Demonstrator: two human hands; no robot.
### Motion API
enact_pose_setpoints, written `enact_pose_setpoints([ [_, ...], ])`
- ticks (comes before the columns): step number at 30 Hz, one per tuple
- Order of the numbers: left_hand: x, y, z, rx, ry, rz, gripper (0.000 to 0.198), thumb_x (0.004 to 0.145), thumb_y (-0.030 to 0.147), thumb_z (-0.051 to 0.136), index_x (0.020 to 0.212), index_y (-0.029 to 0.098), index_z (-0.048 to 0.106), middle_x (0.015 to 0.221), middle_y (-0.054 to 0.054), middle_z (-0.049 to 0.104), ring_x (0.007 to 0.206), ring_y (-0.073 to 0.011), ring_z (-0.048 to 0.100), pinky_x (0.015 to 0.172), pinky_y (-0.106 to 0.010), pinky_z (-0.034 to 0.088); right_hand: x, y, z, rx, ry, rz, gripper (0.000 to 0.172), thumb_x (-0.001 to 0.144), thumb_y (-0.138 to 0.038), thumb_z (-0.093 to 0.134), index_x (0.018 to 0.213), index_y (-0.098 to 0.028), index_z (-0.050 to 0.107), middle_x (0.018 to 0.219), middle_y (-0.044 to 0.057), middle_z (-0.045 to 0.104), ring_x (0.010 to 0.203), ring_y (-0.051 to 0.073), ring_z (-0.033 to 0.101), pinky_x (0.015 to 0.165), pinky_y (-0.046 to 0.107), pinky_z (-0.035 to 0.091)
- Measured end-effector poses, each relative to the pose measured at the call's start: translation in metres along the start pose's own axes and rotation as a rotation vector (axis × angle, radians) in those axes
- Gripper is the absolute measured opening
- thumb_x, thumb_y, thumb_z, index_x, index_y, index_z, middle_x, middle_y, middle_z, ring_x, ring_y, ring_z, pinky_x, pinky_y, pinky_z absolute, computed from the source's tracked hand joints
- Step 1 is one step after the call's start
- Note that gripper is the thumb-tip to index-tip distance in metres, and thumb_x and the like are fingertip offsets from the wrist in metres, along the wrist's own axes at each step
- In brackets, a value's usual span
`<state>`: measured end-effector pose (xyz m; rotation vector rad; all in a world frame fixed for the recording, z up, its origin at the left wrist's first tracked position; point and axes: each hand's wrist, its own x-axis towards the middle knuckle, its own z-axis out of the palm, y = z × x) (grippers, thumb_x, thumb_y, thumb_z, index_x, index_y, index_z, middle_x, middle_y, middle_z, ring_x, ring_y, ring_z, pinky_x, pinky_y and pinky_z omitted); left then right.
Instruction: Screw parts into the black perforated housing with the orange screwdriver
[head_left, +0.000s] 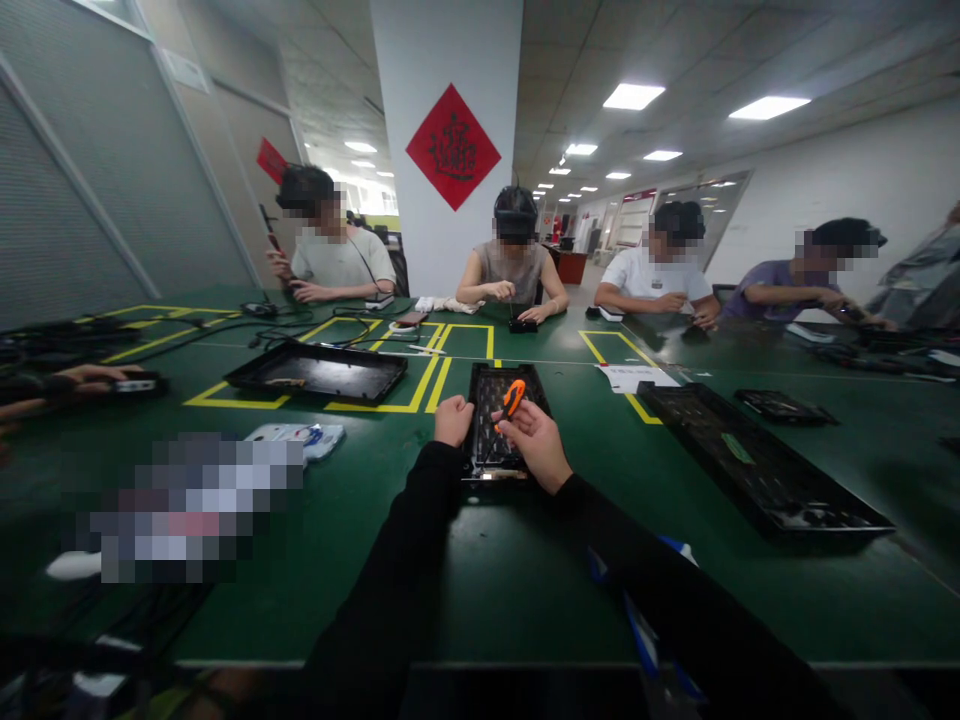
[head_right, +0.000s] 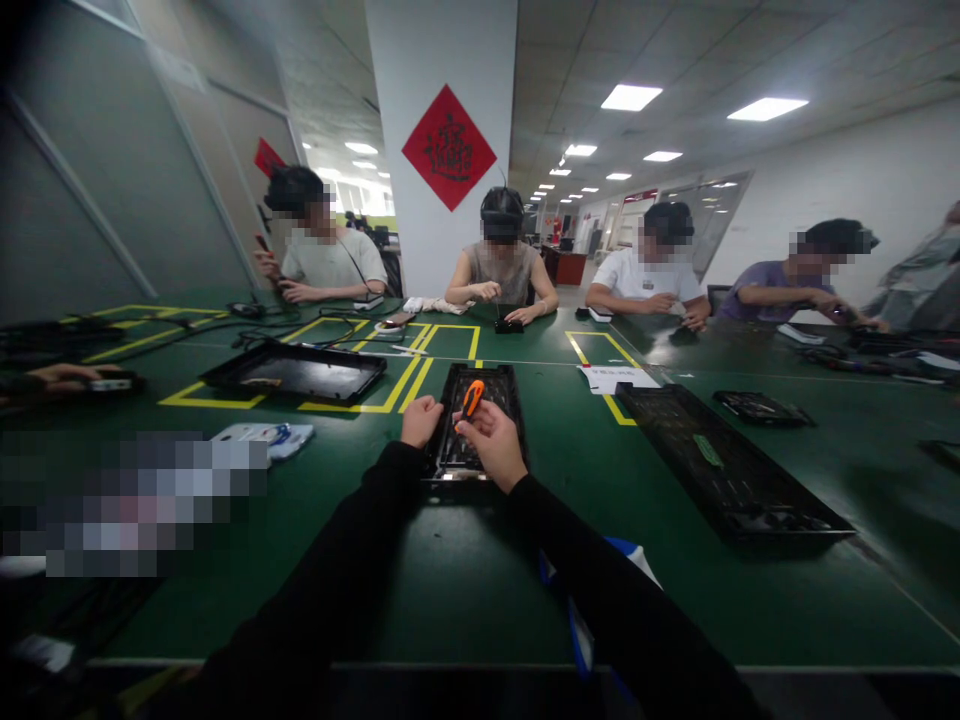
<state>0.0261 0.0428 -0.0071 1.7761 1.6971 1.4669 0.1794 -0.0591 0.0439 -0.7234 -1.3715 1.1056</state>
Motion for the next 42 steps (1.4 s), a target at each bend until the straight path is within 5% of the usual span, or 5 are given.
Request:
enact_pose_setpoints([
  [5, -0.0005, 0.0, -0.0001, -0.007, -0.005, 0.003, 0.029, 0.066, 0.021, 0.044, 0.047, 0.017, 0.023, 0.045, 0.005, 0.024, 0.048, -0.0077, 0.024, 0.049, -0.023, 0.018, -0.0015, -0.0013, 0.0008, -0.002, -0.047, 0.02, 0.038, 0.074, -0.034, 0.056, 0.108, -0.018, 0.053, 0.09, 0.006, 0.062, 0.054, 0.007, 0.049, 0.049, 0.022, 0.041],
  [11, -0.0012, -0.0014, 0.0001, -0.028, 0.003, 0.029, 0.029, 0.066, 0.021, 0.044, 0.047, 0.017, 0.023, 0.045, 0.006, 0.024, 0.048, -0.0077, 0.024, 0.049, -0.023, 0.019, -0.0009, 0.0014, -0.0005, -0.125, -0.037, -0.013, 0.043, 0.069, -0.032, 0.061, 0.109, -0.018, 0.054, 0.06, -0.004, 0.052, 0.049, 0.007, 0.045, 0.048, 0.02, 0.038],
  [20, -0.0007, -0.0011, -0.0004, -0.011, 0.001, 0.02, 0.029, 0.066, 0.021, 0.045, 0.047, 0.017, 0.023, 0.045, 0.006, 0.023, 0.048, -0.0077, 0.024, 0.049, -0.024, 0.018, -0.0037, -0.0028, 0.0024, -0.025, -0.075, -0.017, 0.034, 0.075, -0.028, 0.055, 0.107, -0.018, 0.051, 0.093, 0.007, 0.061, 0.059, 0.009, 0.05, 0.051, 0.022, 0.041],
  [33, 0.0009, -0.0063, 0.0023, 0.007, 0.005, 0.039, 0.029, 0.067, 0.022, 0.044, 0.048, 0.017, 0.023, 0.045, 0.006, 0.024, 0.048, -0.0076, 0.024, 0.049, -0.024, 0.017, -0.0011, 0.0039, 0.0005, -0.104, -0.02, -0.089, 0.046, 0.067, -0.027, 0.065, 0.11, -0.018, 0.051, 0.088, 0.004, 0.06, 0.071, 0.012, 0.055, 0.062, 0.023, 0.045],
  [42, 0.0001, -0.0042, 0.0013, -0.001, 0.0, 0.035, 0.029, 0.067, 0.022, 0.044, 0.048, 0.017, 0.022, 0.045, 0.006, 0.023, 0.048, -0.0075, 0.024, 0.049, -0.023, 0.018, -0.004, -0.0035, 0.0032, -0.033, -0.059, -0.012, 0.04, 0.075, -0.031, 0.055, 0.112, -0.018, 0.049, 0.089, 0.004, 0.059, 0.055, 0.006, 0.048, 0.049, 0.02, 0.04],
])
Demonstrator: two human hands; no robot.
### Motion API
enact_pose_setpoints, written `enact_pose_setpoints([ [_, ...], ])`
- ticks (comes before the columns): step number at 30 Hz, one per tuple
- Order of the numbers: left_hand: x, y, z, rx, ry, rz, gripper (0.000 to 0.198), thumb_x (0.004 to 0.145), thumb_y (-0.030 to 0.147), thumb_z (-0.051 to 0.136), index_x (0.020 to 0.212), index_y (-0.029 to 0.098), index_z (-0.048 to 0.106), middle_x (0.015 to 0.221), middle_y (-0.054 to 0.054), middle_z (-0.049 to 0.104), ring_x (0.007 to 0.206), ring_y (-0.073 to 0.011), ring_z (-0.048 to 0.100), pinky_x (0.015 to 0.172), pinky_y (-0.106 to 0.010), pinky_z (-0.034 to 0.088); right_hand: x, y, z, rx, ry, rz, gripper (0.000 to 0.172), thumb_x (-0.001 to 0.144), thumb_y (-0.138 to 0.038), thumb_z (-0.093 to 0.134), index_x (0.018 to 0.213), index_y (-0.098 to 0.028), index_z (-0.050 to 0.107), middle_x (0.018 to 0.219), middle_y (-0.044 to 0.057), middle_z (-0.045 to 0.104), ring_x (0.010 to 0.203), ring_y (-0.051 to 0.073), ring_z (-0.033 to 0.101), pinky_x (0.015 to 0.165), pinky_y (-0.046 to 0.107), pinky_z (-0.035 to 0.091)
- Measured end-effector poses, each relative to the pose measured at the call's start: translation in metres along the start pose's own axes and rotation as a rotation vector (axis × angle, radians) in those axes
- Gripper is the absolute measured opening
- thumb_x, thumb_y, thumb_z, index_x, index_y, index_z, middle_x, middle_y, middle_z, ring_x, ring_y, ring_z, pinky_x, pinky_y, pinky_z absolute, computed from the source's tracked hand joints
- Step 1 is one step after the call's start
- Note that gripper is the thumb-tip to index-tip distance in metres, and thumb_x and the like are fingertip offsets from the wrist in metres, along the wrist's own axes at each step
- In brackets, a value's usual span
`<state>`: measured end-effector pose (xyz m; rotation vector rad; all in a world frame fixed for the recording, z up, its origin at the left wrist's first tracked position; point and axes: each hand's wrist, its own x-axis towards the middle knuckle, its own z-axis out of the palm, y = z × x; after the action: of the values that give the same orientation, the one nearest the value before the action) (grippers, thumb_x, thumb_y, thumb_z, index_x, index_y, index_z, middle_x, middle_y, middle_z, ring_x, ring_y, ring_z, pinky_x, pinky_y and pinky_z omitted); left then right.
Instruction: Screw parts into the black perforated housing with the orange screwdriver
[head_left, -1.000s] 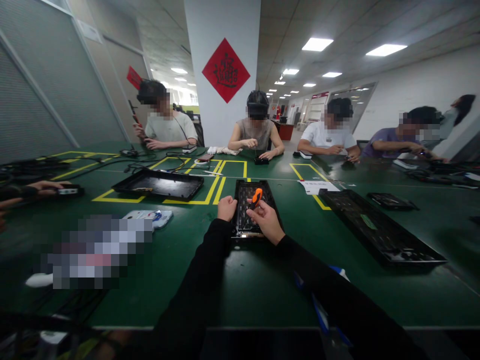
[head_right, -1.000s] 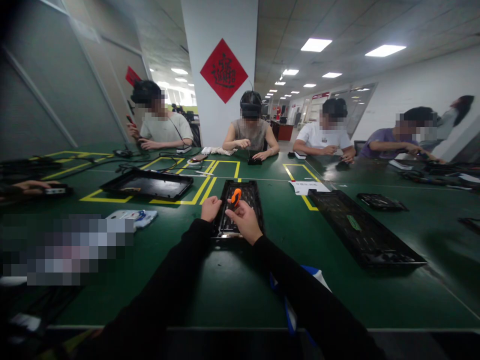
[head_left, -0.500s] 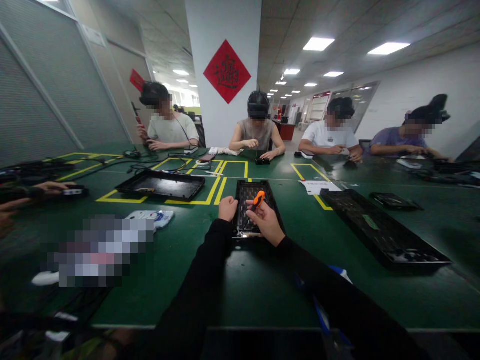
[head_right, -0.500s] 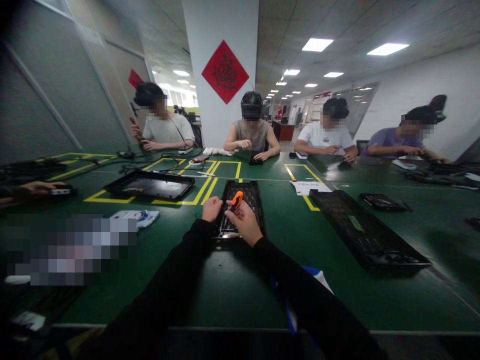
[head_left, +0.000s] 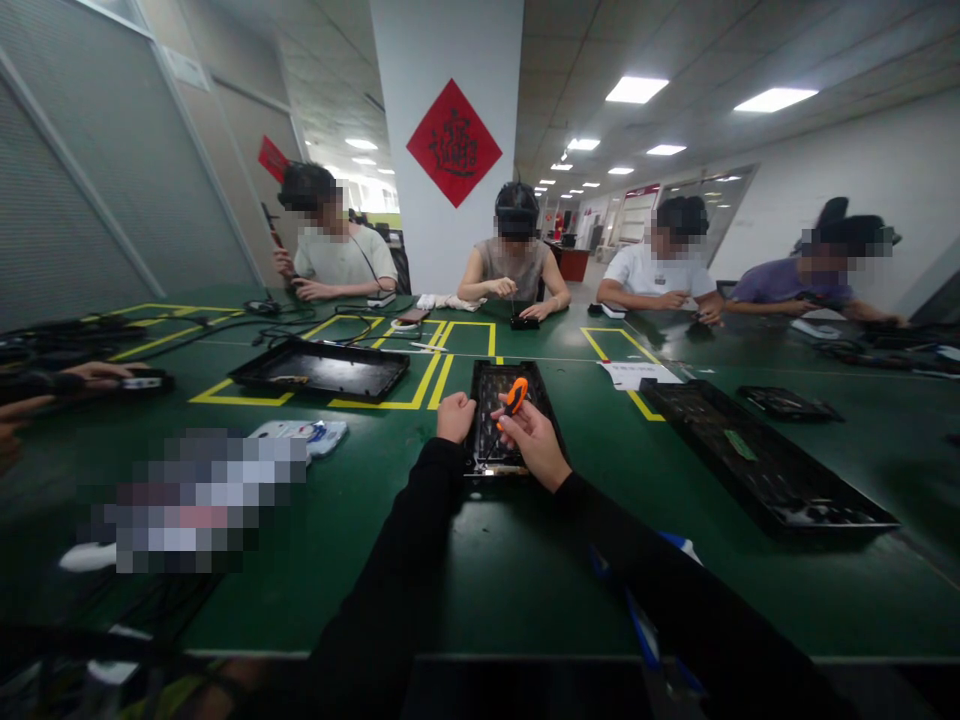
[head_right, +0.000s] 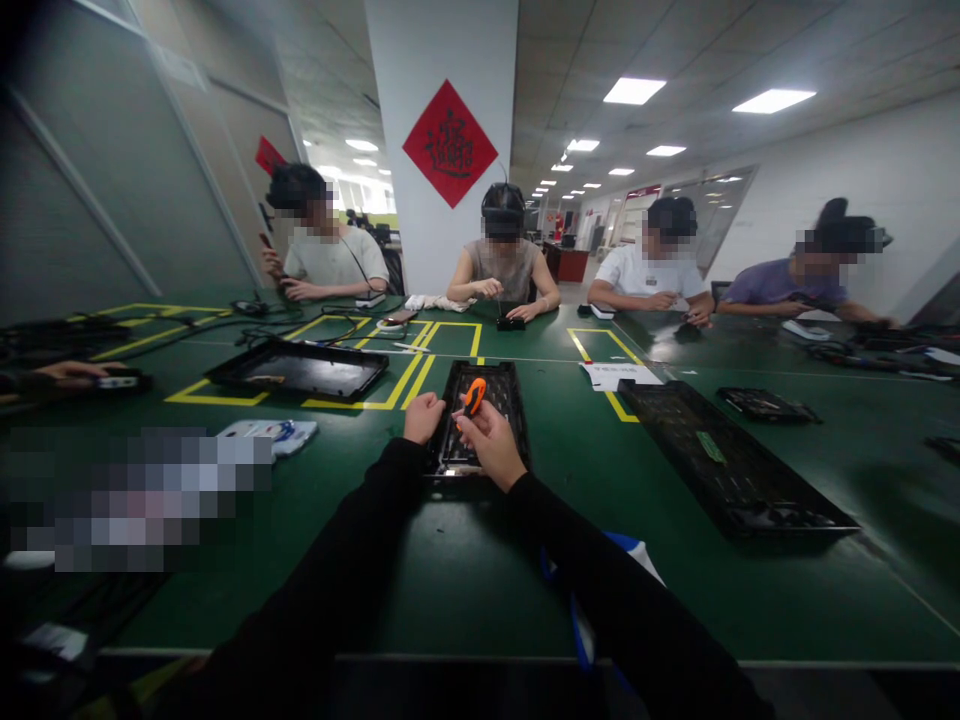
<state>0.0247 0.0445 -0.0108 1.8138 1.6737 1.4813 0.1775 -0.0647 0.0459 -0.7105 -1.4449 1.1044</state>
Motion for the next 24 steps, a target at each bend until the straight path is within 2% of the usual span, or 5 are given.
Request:
enact_pose_setpoints([
  [5, 0.0, -0.0003, -0.0003, 0.011, 0.004, 0.011, 0.029, 0.067, 0.022, 0.044, 0.048, 0.017, 0.022, 0.046, 0.006, 0.023, 0.048, -0.0075, 0.024, 0.049, -0.024, 0.018, 0.0009, 0.0029, -0.0019, -0.053, 0.016, -0.011, 0.046, 0.07, -0.028, 0.062, 0.113, -0.018, 0.05, 0.068, -0.002, 0.053, 0.052, 0.006, 0.044, 0.047, 0.019, 0.038],
  [10, 0.0002, -0.0017, 0.0011, 0.009, 0.016, 0.012, 0.029, 0.066, 0.022, 0.045, 0.048, 0.017, 0.022, 0.046, 0.006, 0.023, 0.048, -0.0076, 0.024, 0.049, -0.024, 0.018, 0.0028, 0.0026, -0.0027, 0.027, 0.038, -0.028, 0.044, 0.068, -0.025, 0.063, 0.11, -0.017, 0.049, 0.088, 0.005, 0.061, 0.062, 0.009, 0.051, 0.049, 0.019, 0.04],
  [16, 0.0011, -0.0034, 0.0025, 0.017, 0.002, -0.006, 0.028, 0.066, 0.022, 0.044, 0.048, 0.017, 0.023, 0.046, 0.006, 0.023, 0.048, -0.0077, 0.024, 0.049, -0.024, 0.018, 0.0014, 0.0009, -0.0013, 0.048, -0.001, 0.01, 0.038, 0.075, -0.028, 0.055, 0.111, -0.019, 0.048, 0.094, 0.006, 0.06, 0.054, 0.007, 0.047, 0.049, 0.021, 0.041],
  [21, 0.0016, -0.0043, 0.0029, 0.022, 0.007, 0.006, 0.029, 0.066, 0.022, 0.044, 0.048, 0.017, 0.022, 0.046, 0.005, 0.023, 0.048, -0.0078, 0.024, 0.049, -0.024, 0.017, 0.0012, 0.0025, -0.0024, -0.05, 0.029, 0.015, 0.044, 0.071, -0.031, 0.059, 0.112, -0.019, 0.049, 0.065, -0.003, 0.054, 0.048, 0.006, 0.043, 0.047, 0.019, 0.038],
  [24, 0.0011, -0.0033, 0.0025, 0.024, 0.004, 0.01, 0.029, 0.066, 0.022, 0.044, 0.048, 0.017, 0.021, 0.046, 0.005, 0.023, 0.048, -0.0078, 0.024, 0.049, -0.024, 0.017, 0.0025, 0.0035, -0.0033, -0.044, 0.039, -0.005, 0.046, 0.068, -0.029, 0.063, 0.111, -0.018, 0.05, 0.067, -0.001, 0.055, 0.052, 0.008, 0.046, 0.047, 0.019, 0.038],
])
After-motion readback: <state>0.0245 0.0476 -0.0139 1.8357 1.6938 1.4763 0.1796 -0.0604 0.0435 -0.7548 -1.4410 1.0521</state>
